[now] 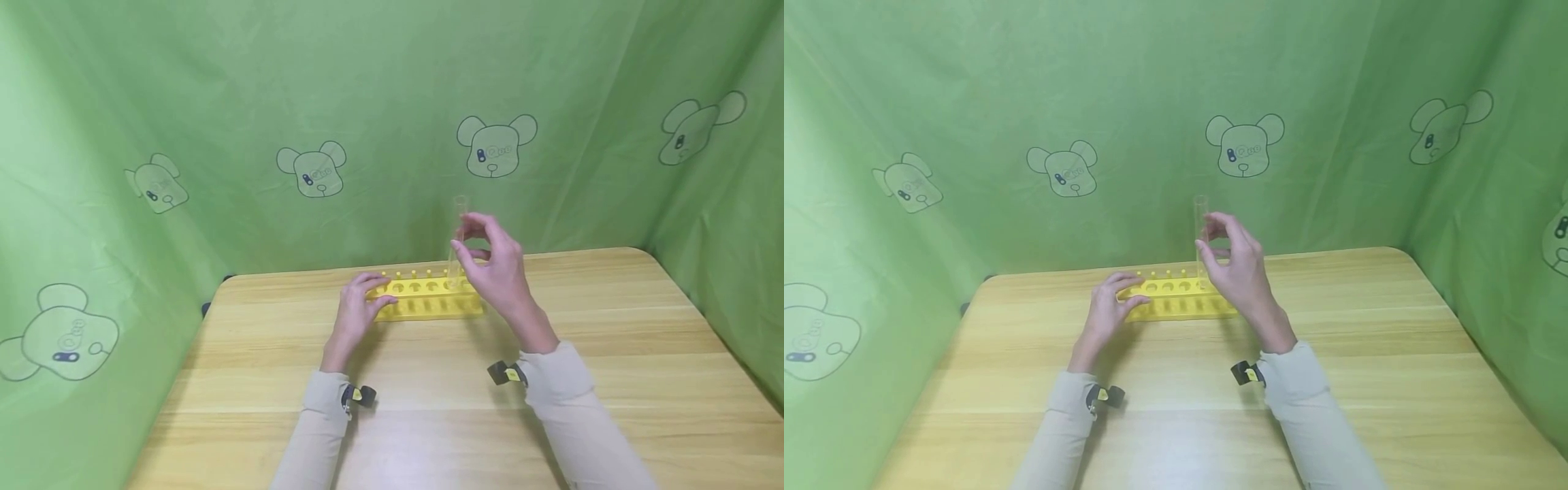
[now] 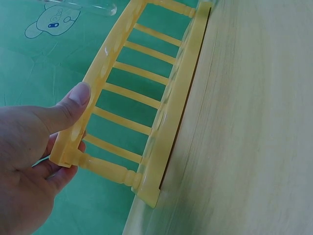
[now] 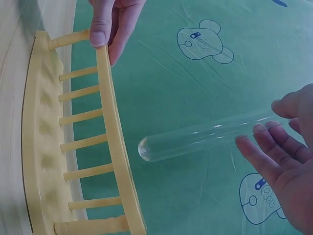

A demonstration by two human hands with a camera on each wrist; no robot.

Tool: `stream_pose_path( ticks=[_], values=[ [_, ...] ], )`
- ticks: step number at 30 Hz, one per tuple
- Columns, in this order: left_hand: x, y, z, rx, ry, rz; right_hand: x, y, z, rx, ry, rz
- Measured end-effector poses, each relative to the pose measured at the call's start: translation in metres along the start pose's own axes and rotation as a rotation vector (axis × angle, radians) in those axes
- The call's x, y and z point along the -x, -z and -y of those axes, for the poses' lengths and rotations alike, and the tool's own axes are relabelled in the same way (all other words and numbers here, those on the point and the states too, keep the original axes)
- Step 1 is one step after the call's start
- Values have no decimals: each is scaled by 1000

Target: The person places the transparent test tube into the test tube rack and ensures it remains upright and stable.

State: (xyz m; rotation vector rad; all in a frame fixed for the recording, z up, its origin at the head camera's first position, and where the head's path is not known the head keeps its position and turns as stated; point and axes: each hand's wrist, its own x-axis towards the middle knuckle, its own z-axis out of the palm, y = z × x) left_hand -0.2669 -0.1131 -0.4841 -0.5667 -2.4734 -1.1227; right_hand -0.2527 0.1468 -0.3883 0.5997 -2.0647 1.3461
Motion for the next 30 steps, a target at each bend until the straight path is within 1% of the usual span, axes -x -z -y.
stream_pose_path(
  ticks=[5, 16, 30],
  values=[
    [0, 0, -1, -6, -18, -8, 0, -3, -2, -7, 14, -6],
    [0, -1, -1, 2, -11, -4, 0, -12, -1, -26, 10, -15],
    [0, -3, 1, 4, -19, -14, 1, -16, -5, -39, 15, 5]
  ],
)
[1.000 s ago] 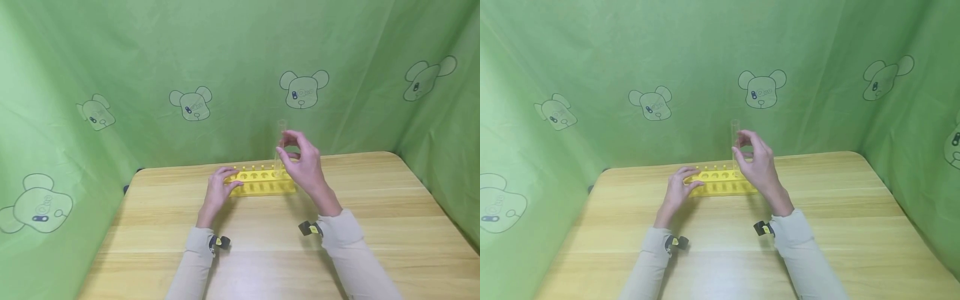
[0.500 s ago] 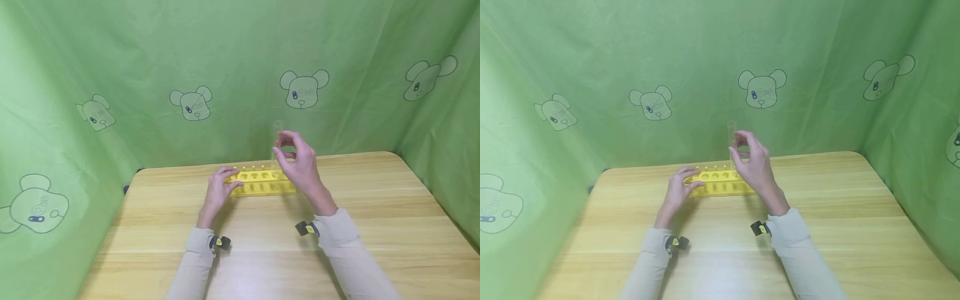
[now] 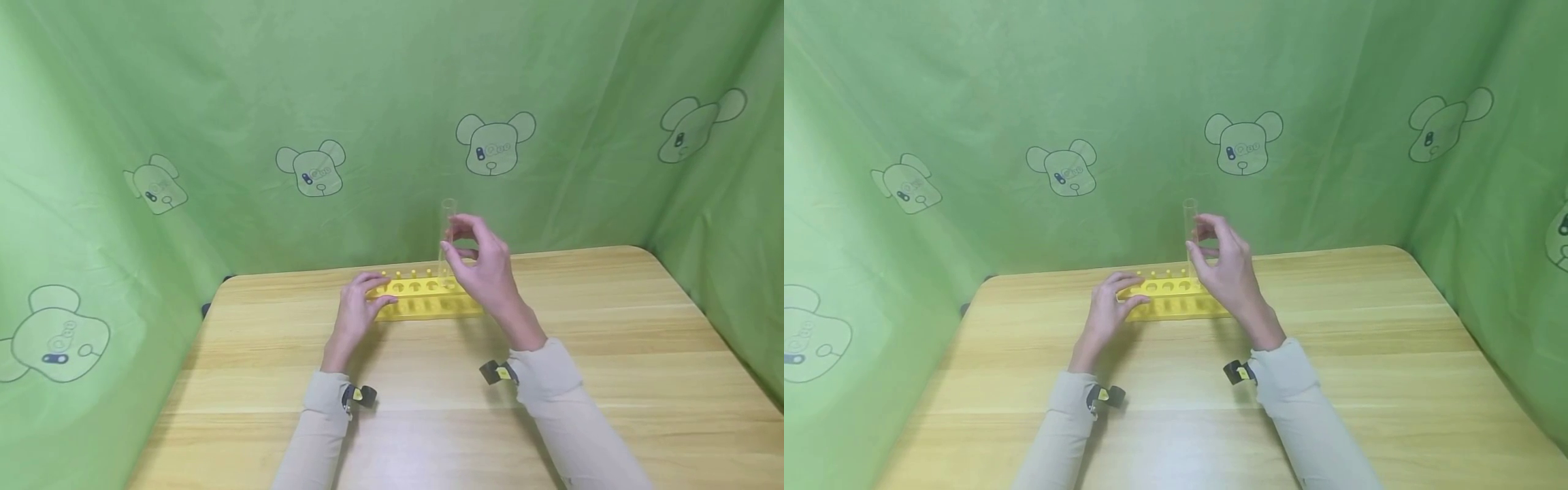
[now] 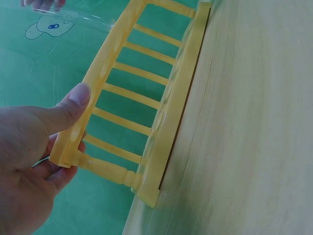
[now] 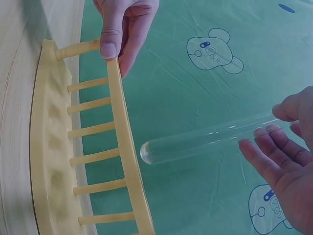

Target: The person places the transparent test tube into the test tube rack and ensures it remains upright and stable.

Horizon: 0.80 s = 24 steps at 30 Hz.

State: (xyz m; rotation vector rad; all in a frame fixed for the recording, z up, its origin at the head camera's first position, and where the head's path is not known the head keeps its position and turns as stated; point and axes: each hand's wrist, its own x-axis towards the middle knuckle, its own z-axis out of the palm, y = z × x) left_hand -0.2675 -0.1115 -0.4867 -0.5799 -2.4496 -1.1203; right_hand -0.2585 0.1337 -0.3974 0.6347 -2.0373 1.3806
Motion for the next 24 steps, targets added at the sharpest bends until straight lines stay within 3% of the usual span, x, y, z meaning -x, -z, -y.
stream_pose_path(
  ticks=[24],
  values=[
    [0, 0, 0, -1, -2, 5, 1, -11, 2, -32, -26, 29]
  ],
)
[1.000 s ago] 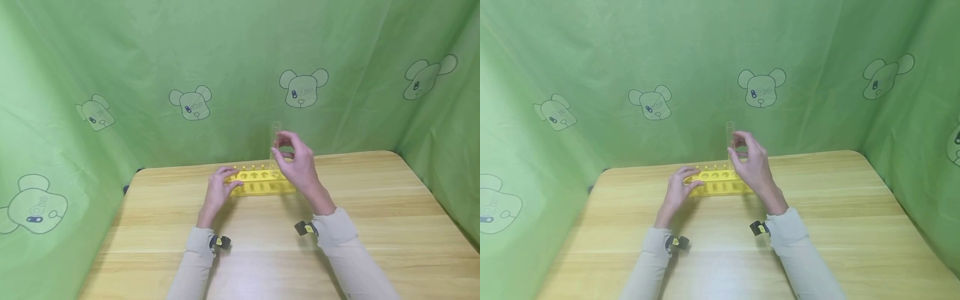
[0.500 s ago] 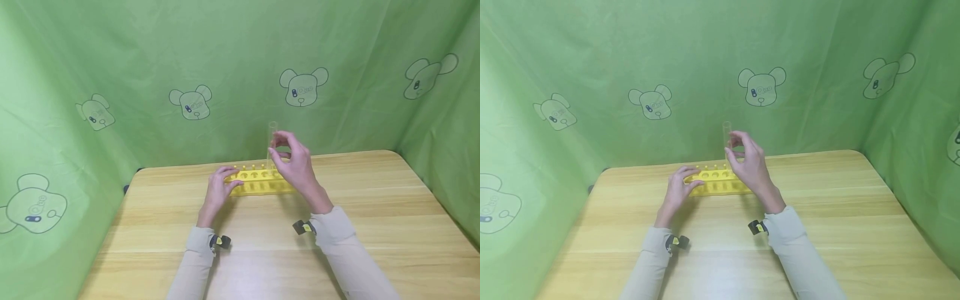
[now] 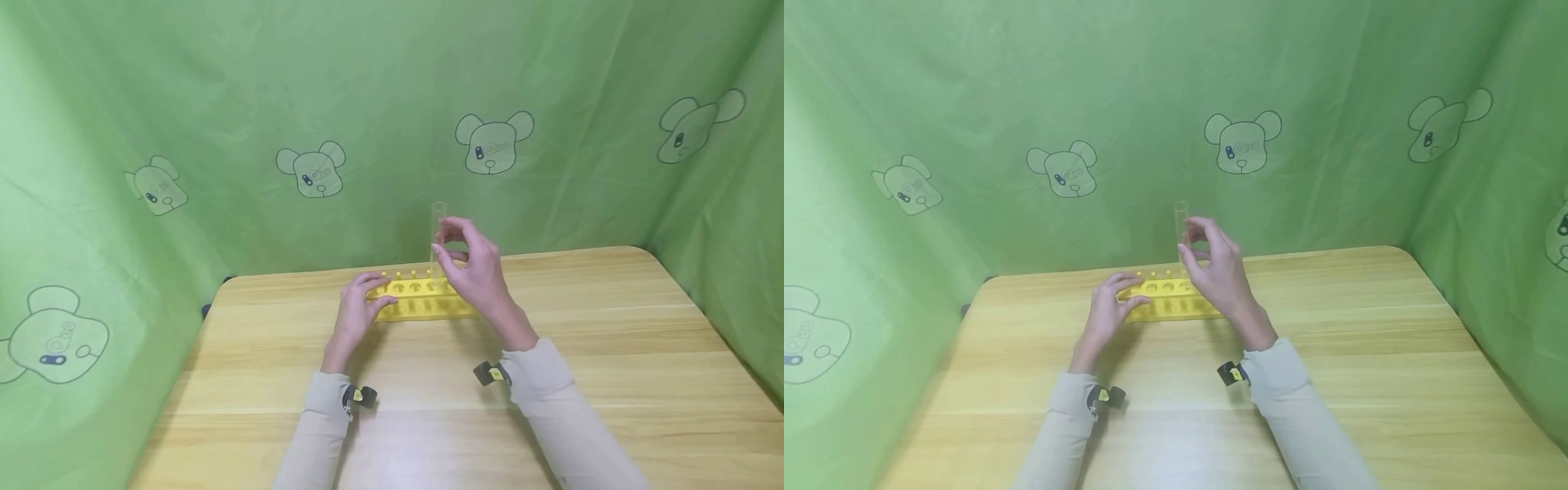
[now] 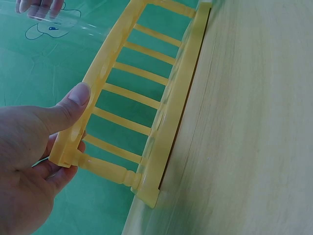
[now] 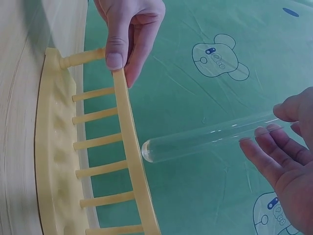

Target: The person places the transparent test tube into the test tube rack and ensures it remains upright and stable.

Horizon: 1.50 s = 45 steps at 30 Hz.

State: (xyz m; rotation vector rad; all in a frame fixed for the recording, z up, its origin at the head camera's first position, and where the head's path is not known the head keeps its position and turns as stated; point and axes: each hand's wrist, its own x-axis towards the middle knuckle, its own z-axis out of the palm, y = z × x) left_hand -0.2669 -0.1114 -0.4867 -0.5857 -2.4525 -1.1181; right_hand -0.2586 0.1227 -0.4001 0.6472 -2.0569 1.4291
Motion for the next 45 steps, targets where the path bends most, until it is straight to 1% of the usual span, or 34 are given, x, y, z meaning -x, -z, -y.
stream_pose_path(
  ticks=[7, 19, 31, 34, 41, 45],
  values=[
    [1, 0, 0, 7, 4, -3, 0, -3, 3, 3, -5, 5],
    [1, 0, 1, -2, 5, -3, 0, -5, 3, 3, -3, 11],
    [0, 0, 2, -12, 1, -3, 0, -8, 4, 16, -9, 6],
    [-1, -1, 3, -11, 0, -3, 0, -8, 11, 21, -11, 4],
    [-1, -1, 4, 0, -3, -6, -2, -4, 38, 25, 4, 5],
    [0, -1, 4, -4, -1, -3, -2, -4, 41, 22, 3, 7]
  ],
)
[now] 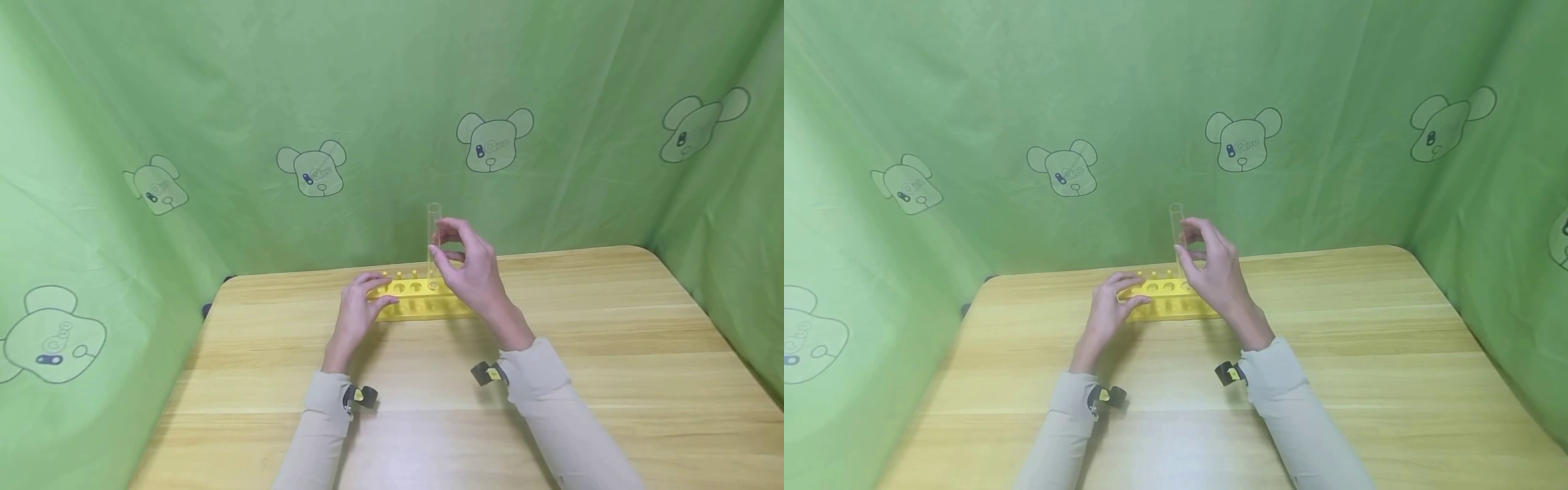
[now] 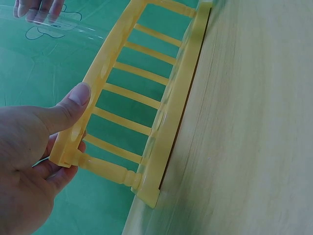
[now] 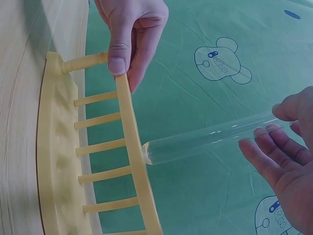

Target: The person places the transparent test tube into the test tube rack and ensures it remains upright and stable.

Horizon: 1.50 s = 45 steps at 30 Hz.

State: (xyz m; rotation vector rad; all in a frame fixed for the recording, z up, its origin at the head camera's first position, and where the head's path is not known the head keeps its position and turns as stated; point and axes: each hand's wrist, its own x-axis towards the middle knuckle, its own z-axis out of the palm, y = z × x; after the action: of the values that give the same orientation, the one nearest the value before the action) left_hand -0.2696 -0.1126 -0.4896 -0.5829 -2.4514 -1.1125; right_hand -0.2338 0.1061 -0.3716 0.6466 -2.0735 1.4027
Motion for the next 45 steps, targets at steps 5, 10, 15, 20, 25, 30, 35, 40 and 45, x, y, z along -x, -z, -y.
stream_pose_path(
  ticks=[5, 10, 15, 20, 25, 30, 35, 40, 45],
  values=[
    [0, 0, 0, -6, 13, 8, 1, -2, -14, 2, -4, -2],
    [1, -1, 0, -4, 24, 13, 3, -5, -35, -1, 1, -3],
    [1, -1, 0, -5, 23, 10, 4, -5, -42, -11, -10, 10],
    [1, -1, 0, -7, 21, 9, 5, -5, -42, -12, -7, 17],
    [1, 0, 0, -1, 29, 9, 6, -5, -44, -9, -8, 18],
    [1, -1, 0, 6, 11, -2, 7, -6, -45, -15, -25, 23],
    [1, -1, -1, 4, 10, -4, 9, -7, -45, -14, -34, 26],
    [1, -1, 0, 5, 7, -5, 11, -7, -47, -15, -40, 27],
    [1, -2, 0, -6, 8, -4, 13, -7, -49, -20, -41, 28]
  ],
)
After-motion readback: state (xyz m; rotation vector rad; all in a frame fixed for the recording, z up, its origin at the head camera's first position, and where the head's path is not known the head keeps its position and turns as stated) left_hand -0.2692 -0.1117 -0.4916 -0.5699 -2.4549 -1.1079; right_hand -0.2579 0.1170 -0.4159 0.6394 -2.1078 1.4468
